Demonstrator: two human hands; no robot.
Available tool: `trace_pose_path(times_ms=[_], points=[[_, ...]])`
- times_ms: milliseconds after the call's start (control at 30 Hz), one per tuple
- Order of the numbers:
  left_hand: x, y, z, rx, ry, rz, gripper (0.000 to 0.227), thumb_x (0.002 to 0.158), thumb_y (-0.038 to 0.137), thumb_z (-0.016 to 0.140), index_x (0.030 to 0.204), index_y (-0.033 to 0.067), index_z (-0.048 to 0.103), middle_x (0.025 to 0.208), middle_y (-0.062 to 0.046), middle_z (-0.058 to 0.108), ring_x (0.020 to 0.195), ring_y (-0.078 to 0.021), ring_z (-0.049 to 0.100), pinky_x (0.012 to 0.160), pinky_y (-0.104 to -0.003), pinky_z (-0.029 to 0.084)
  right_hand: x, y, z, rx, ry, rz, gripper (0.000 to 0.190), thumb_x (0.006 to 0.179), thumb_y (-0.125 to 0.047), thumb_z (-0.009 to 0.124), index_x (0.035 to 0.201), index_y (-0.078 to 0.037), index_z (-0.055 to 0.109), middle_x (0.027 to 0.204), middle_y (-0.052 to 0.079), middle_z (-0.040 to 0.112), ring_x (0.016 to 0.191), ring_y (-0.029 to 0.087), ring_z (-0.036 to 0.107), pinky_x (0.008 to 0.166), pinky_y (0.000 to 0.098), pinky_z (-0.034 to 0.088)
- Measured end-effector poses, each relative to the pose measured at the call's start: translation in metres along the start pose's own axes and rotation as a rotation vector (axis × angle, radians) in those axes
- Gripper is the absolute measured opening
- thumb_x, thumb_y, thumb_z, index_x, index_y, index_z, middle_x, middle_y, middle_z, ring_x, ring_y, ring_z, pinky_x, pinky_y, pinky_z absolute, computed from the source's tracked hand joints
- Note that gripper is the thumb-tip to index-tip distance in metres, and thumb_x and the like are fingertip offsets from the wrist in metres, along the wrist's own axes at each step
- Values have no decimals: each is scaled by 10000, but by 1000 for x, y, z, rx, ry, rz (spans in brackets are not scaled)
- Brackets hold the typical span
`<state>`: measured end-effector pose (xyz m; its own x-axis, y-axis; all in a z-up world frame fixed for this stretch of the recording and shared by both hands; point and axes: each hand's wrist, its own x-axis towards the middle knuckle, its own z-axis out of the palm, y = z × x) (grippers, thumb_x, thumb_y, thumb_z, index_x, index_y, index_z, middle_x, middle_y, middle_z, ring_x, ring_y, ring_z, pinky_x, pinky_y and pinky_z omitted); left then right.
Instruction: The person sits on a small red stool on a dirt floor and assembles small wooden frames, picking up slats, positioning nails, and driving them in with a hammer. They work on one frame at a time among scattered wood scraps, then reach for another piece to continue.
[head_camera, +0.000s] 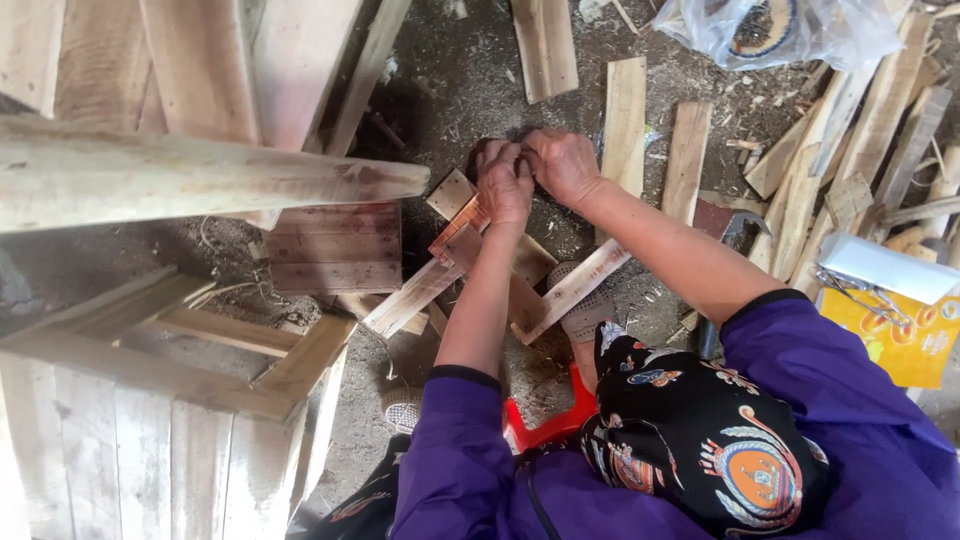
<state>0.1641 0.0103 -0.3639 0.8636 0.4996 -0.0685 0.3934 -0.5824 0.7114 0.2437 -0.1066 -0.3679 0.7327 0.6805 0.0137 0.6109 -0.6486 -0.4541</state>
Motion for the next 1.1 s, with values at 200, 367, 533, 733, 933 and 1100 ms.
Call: trace_pose_path(times_ms=[200, 367, 533, 733, 933, 1100], points=[[1, -7, 6, 32, 9, 33, 104, 784, 110, 709, 835, 176, 648, 964, -25, 612, 955, -309, 627, 869, -435, 540, 2, -8, -7, 300, 49, 117, 49, 937, -241, 738, 933, -200, 711, 822, 75, 682, 835, 346, 720, 689, 431, 596], [3, -7, 7, 56, -4, 87, 79, 810, 122, 690, 841, 182, 647, 942, -27, 605, 923, -311, 620, 848, -432, 532, -15, -30, -41, 416, 132, 108, 103, 999, -232, 685, 1019, -140, 728, 875, 128, 674, 867, 400, 699, 744, 464, 571], [3, -11, 17, 88, 0, 172, 48, 856, 153, 671, 840, 181, 636, 916, -35, 592, 880, -302, 608, 830, -416, 521, -96, -1, -54, 401, 385, 81, 152, 1014, -200, 673, 1098, -96, 747, 1022, 98, 715, 993, 335, 687, 892, 408, 545], [1, -11, 21, 71, 59, 186, 63, 840, 129, 682, 845, 176, 640, 928, -30, 605, 868, -298, 608, 802, -424, 517, -148, 74, -97, 180, 487, 305, 68, 1038, -146, 722, 1064, -87, 743, 916, 90, 680, 908, 307, 681, 838, 399, 536], [3, -13, 20, 73, 96, 211, 60, 858, 126, 657, 829, 166, 623, 916, -49, 596, 865, -321, 607, 798, -429, 517, -82, 9, -132, 151, 35, 540, 423, 990, -443, 689, 1071, -29, 664, 844, 180, 696, 860, 444, 695, 771, 550, 557], [4, -14, 20, 69, 109, 229, 93, 857, 121, 657, 798, 174, 609, 880, -45, 590, 841, -312, 611, 780, -406, 519, -53, -11, -134, 351, -91, 827, 787, 850, -208, 870, 1386, -56, 315, 1352, 320, 457, 1192, 575, 583, 1028, 668, 466]])
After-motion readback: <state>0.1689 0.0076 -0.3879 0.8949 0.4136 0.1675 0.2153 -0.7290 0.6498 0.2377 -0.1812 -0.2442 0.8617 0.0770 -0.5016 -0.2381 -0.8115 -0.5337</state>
